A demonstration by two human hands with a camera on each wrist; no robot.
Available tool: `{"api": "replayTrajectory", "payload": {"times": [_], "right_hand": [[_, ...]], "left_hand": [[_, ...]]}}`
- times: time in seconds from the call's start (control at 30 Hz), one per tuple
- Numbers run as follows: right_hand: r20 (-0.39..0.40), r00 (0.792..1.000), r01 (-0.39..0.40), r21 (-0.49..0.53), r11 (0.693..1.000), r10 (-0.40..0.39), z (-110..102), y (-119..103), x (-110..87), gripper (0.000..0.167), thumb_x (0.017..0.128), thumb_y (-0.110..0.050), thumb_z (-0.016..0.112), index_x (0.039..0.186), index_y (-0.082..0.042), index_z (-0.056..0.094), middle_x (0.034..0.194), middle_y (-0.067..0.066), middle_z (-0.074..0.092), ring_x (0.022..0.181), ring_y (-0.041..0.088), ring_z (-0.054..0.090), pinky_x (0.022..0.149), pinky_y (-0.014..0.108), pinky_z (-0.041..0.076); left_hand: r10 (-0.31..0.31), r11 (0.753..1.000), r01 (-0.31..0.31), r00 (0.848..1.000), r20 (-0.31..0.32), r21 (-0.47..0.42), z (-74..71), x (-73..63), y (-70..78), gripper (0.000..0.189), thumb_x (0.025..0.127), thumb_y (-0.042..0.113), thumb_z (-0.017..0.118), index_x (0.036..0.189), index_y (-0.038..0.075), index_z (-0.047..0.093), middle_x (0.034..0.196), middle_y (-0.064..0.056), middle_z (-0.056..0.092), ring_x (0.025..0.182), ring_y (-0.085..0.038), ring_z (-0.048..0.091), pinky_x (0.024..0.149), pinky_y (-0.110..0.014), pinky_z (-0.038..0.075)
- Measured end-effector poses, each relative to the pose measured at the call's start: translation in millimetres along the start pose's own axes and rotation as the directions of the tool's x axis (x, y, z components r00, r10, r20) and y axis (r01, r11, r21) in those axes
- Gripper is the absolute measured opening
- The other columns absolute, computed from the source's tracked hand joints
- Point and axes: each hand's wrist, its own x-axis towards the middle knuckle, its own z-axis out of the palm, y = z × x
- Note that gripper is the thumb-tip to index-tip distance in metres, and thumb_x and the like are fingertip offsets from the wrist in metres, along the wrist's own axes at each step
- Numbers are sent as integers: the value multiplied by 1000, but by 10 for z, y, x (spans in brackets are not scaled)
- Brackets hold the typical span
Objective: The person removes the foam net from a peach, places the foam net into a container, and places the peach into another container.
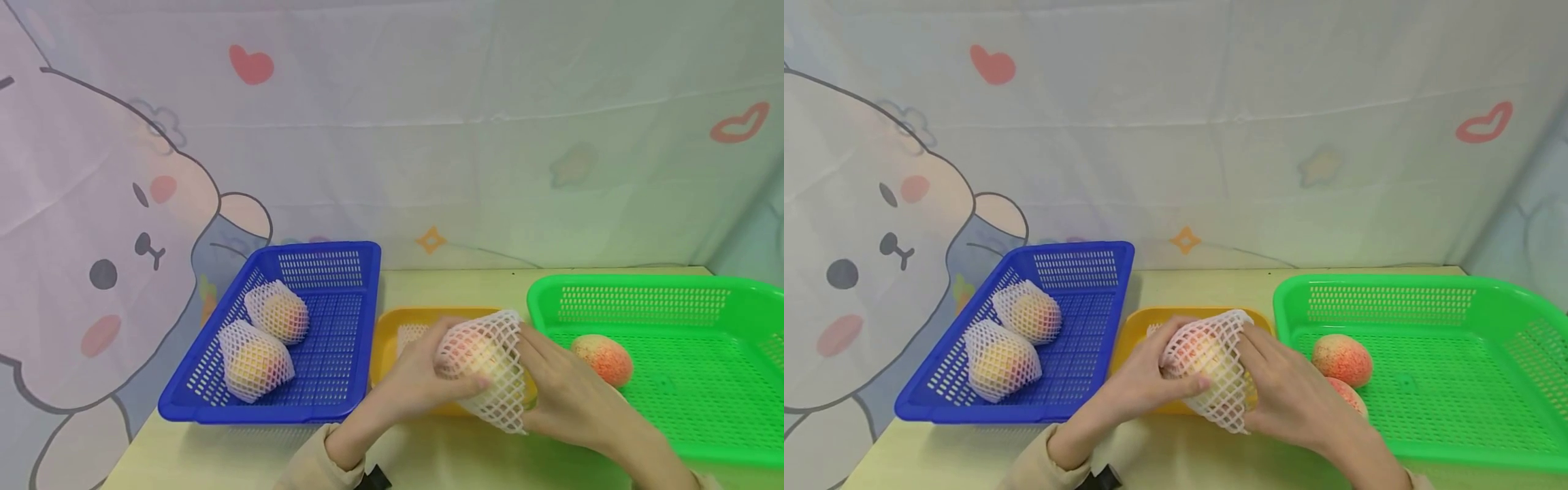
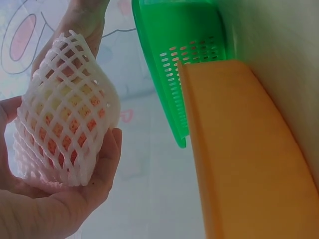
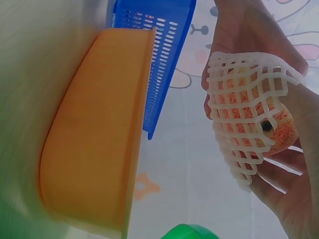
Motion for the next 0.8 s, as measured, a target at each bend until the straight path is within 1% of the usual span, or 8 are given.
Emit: {"api": "replayTrajectory", "payload": {"times": [0.2,0.27,0.33,0.43,0.5,0.53,0.63,0.8], "right_hand": [[-9,1000,10,9,1000,-10,4,11,-7,81,43,-16,81,119,-1,56,121,10,60,105,25,61,108,8,28],[-5,1000,3,1,1000,-3,-3,12,-11,81,42,-14,81,118,-1,56,120,10,61,105,26,61,108,9,29],[-3,1000,0,-9,1000,-1,-16,12,-13,81,41,-13,81,117,0,56,119,12,61,105,27,62,104,15,39],[-4,1000,-2,-9,1000,2,-30,17,-12,79,40,-11,80,114,0,56,116,12,62,103,27,63,100,17,44],[-5,1000,0,-7,1000,0,-37,23,-14,79,40,-11,81,114,1,56,116,14,63,104,29,63,104,14,40],[-6,1000,-2,-8,1000,2,-38,26,-16,79,40,-12,81,113,1,56,116,14,63,104,30,63,107,10,33],[-10,1000,1,-12,1000,-1,-39,38,-23,79,40,-14,82,113,2,57,116,17,63,106,32,62,111,8,21],[-4,1000,2,14,1000,-2,-47,57,-28,81,47,-23,85,118,1,56,120,18,62,110,35,60,113,8,16]], "left_hand": [[19,1000,-19,1000,10,13,-18,-2,-9,60,78,33,77,130,24,49,114,-1,62,87,-8,60,73,-24,53],[23,1000,-23,1000,13,8,-22,-1,-11,60,78,32,77,130,24,49,114,-1,62,87,-8,60,73,-24,53],[28,1000,-28,999,15,-1,-26,1,-13,60,78,31,77,130,24,49,115,-2,62,86,-8,60,73,-24,53],[27,1000,-27,999,18,-12,-36,4,-16,60,78,30,77,131,24,49,115,-3,62,86,-8,60,72,-24,53],[25,1000,-24,1000,18,-16,-43,9,-16,60,78,29,77,131,23,49,115,-3,63,86,-9,60,72,-24,54],[22,1000,-21,1000,19,-17,-47,11,-16,61,78,29,77,131,24,49,115,-3,62,86,-9,61,72,-24,54],[16,1000,-15,1000,20,-21,-59,17,-13,61,78,29,78,132,23,50,116,-3,62,87,-10,60,73,-25,54],[18,1000,-18,1000,12,-4,-78,26,-11,59,78,30,78,131,23,51,115,-2,63,88,-11,60,73,-25,54]]}}
